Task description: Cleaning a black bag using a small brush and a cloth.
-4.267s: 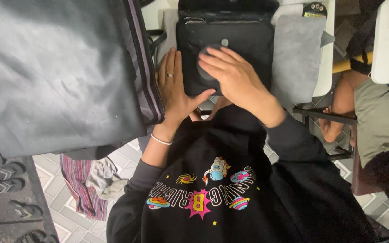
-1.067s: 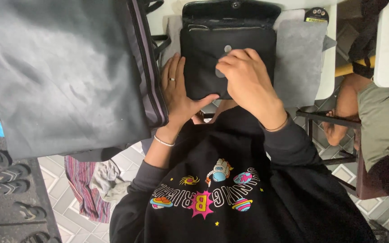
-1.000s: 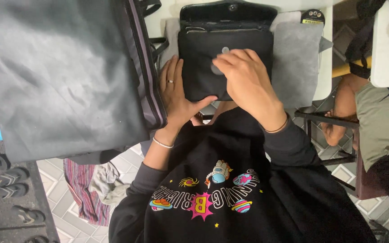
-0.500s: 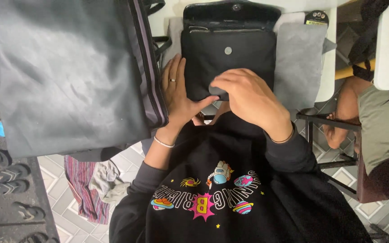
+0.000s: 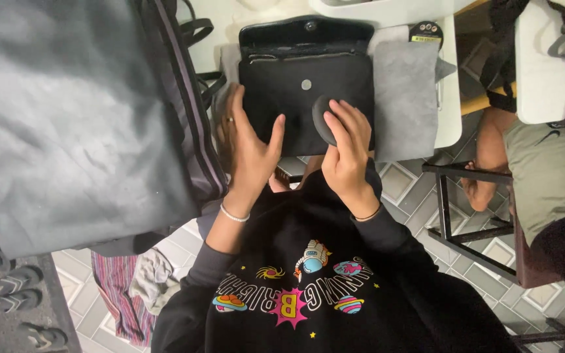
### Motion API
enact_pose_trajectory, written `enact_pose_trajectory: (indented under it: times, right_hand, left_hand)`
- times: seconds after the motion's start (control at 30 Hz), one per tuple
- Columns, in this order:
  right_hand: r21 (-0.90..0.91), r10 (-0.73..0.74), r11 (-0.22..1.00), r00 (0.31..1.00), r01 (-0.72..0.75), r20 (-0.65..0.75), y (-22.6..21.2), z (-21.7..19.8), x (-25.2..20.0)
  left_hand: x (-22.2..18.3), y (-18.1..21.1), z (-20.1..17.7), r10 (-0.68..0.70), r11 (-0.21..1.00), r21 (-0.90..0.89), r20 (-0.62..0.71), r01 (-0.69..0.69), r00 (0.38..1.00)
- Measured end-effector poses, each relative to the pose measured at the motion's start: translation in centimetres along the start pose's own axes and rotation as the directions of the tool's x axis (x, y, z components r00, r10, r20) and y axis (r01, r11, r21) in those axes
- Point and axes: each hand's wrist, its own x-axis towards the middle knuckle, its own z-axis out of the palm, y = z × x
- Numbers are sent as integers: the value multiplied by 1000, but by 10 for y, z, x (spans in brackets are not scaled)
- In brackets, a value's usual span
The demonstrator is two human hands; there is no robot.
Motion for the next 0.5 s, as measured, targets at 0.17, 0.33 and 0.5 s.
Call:
enact_pose_trajectory:
  times: [0.17,0.33,0.5]
  right_hand:
    - [40,-45,998,994,50,-103,4,1,5]
    - [110,54,993,997,-49,-46,5,4,-5]
    - [100,-1,995,988,16,-154,14,8,-3]
  left_hand:
    - [36,5,25,-68,974,-219,-82,49,994]
    - [58,-14,54,-209,971,-149,-155,186,966]
    - [72,-25,52,-104,993,-85,-230,86,968]
